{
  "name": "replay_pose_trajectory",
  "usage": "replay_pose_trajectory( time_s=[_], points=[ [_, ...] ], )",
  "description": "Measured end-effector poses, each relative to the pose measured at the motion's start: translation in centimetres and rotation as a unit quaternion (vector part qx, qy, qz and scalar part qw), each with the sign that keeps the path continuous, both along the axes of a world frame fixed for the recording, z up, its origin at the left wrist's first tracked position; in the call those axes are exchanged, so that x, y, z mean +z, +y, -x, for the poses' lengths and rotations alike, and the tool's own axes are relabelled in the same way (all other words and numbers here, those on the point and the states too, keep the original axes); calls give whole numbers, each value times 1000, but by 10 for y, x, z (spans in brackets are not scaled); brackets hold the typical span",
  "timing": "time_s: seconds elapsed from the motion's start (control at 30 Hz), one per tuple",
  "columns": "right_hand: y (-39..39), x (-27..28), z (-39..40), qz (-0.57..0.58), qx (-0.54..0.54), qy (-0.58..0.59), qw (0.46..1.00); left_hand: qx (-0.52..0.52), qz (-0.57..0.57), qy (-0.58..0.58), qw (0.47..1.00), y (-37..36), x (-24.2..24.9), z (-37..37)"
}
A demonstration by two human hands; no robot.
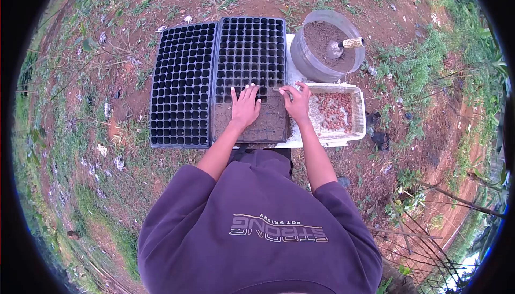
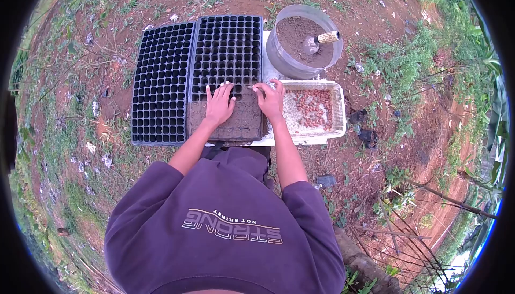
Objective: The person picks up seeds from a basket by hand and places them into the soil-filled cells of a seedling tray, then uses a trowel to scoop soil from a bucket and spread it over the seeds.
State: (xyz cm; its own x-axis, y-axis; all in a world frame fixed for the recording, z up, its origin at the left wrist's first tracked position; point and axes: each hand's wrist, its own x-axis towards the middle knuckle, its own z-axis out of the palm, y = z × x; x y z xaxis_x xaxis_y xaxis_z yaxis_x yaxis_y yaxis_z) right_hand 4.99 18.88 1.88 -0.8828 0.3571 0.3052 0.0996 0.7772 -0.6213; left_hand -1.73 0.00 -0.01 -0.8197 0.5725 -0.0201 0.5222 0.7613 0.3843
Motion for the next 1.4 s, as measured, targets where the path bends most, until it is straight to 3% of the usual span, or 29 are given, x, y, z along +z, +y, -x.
replay_pose_trajectory(
  time_s=[0.53, 0.93, 1.03, 1.2, 1.33, 1.4],
  points=[
    [-2, 7, -1, -27, 16, 9, 999, 8, 4, -5, 1000, 1, -2, -3],
    [-1, 4, 0, 15, 9, 18, 1000, 7, -6, -3, 1000, 1, -5, -3],
    [-4, 8, 0, -37, 30, 13, 999, 8, -11, -6, 1000, 1, -3, -2],
    [2, -5, 1, 12, 16, 20, 1000, 14, -18, -14, 1000, 3, 1, -1],
    [0, 0, 1, -24, 26, -6, 999, 9, -6, -19, 1000, 3, 2, 1],
    [1, -3, 3, 27, 14, 17, 999, 6, 0, -15, 1000, 1, 0, 0]
  ],
)
